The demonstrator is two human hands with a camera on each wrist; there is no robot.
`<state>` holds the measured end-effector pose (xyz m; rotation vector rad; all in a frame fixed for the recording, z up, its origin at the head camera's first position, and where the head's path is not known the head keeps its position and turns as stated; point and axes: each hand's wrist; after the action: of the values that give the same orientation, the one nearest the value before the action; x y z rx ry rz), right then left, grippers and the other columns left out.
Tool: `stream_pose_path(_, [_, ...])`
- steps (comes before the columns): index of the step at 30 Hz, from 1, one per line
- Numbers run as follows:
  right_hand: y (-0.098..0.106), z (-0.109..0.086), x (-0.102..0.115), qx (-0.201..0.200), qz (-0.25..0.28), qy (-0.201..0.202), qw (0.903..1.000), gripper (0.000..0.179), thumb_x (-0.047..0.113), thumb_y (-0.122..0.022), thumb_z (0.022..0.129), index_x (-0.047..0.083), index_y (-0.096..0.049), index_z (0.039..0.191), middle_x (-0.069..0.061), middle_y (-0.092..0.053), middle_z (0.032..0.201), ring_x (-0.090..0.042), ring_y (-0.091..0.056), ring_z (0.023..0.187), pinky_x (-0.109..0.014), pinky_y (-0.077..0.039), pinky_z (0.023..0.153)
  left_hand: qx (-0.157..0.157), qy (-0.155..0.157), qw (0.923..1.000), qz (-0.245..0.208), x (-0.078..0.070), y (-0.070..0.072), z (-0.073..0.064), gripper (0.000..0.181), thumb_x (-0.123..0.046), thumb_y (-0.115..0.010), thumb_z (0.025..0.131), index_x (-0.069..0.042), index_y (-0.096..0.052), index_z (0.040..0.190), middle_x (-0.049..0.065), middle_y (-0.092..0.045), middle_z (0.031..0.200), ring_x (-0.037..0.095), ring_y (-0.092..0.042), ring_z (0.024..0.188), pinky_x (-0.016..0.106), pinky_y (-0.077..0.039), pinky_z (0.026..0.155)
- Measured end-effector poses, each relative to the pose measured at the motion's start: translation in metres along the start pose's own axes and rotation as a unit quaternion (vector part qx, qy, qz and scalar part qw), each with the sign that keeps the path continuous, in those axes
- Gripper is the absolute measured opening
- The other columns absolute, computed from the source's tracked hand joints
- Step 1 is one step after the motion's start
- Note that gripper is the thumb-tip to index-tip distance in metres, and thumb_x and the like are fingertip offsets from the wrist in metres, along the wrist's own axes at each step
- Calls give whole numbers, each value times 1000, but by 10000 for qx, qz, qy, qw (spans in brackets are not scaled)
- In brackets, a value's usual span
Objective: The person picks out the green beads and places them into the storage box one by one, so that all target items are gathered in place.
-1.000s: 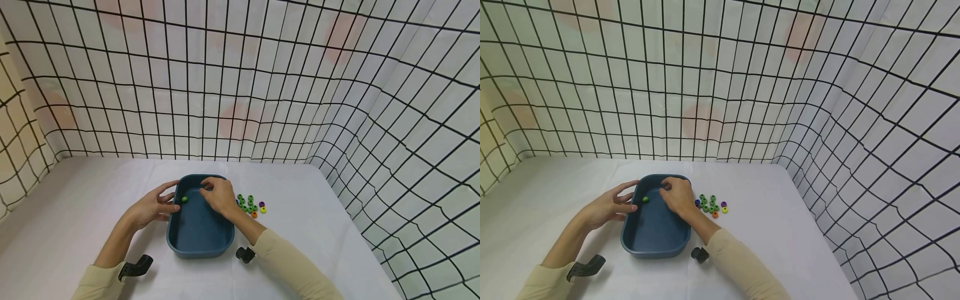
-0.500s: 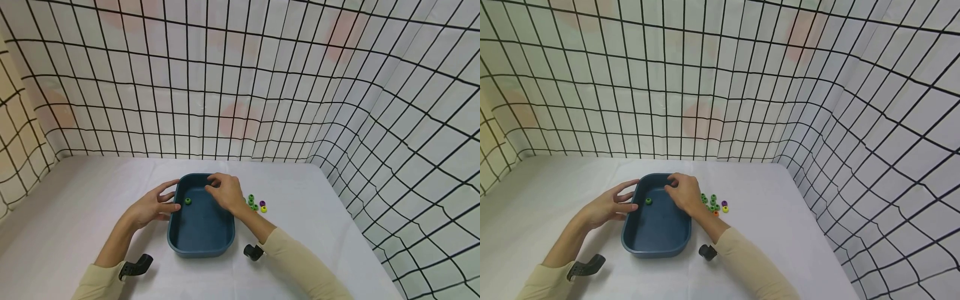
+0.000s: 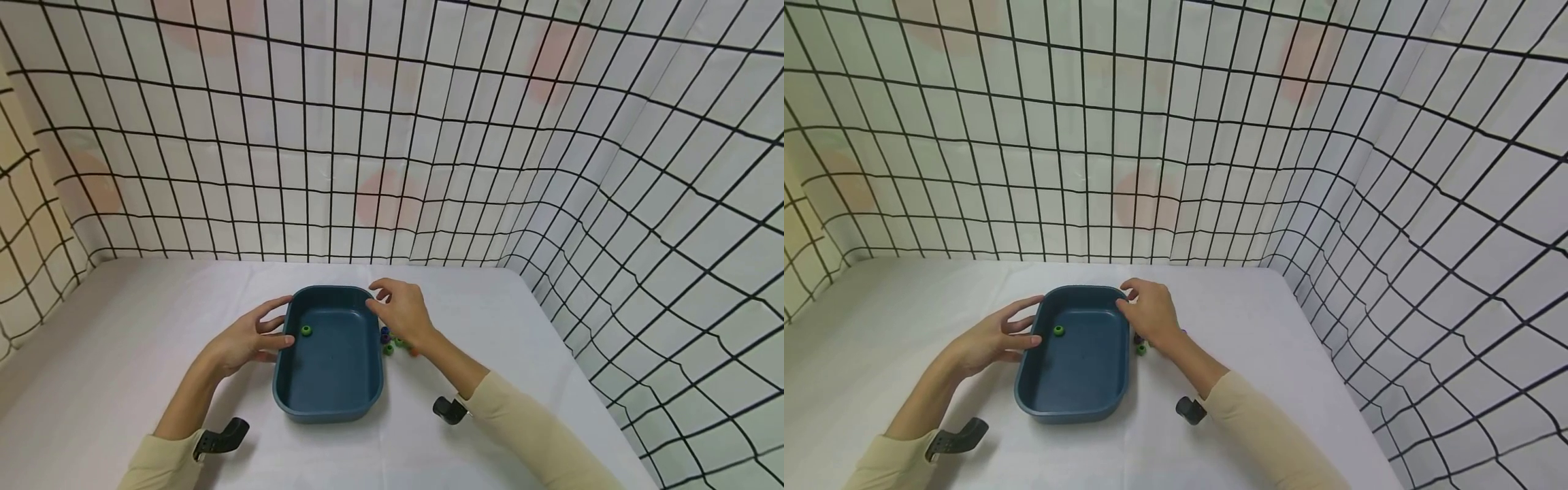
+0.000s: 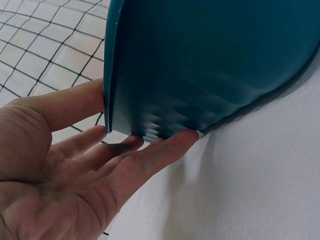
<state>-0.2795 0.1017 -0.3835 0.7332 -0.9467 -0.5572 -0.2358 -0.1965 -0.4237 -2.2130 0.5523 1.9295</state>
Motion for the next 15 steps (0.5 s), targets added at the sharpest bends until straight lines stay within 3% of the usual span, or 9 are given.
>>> stream_pose_path(7, [17, -13, -21, -133, -199, -137, 9996, 23, 17, -75, 89, 7, -76, 109, -9, -77, 90, -22, -69, 78, -36, -57, 69, 61, -41, 10000, -4, 1, -4, 3, 91, -10, -72, 94, -18, -15, 164, 30, -18, 164, 52, -47, 136, 59, -56, 94])
stream_pose_path(15, [27, -28, -41, -66, -380, -245, 9990, 24, 15, -76, 87, 7, -75, 110, -9, -76, 90, -22, -68, 80, -36, -57, 69, 74, -86, 9999, 69, 3, 2, 2, 91, -9, -71, 94, -17, -14, 164, 30, -18, 163, 52, -50, 134, 58, -56, 93])
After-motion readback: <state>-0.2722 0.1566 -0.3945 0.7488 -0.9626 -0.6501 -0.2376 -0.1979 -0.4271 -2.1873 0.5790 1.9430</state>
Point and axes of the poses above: each hand's wrist, its own z-axis towards the middle knuckle, its own y-axis out of the back of the hand, x = y × z
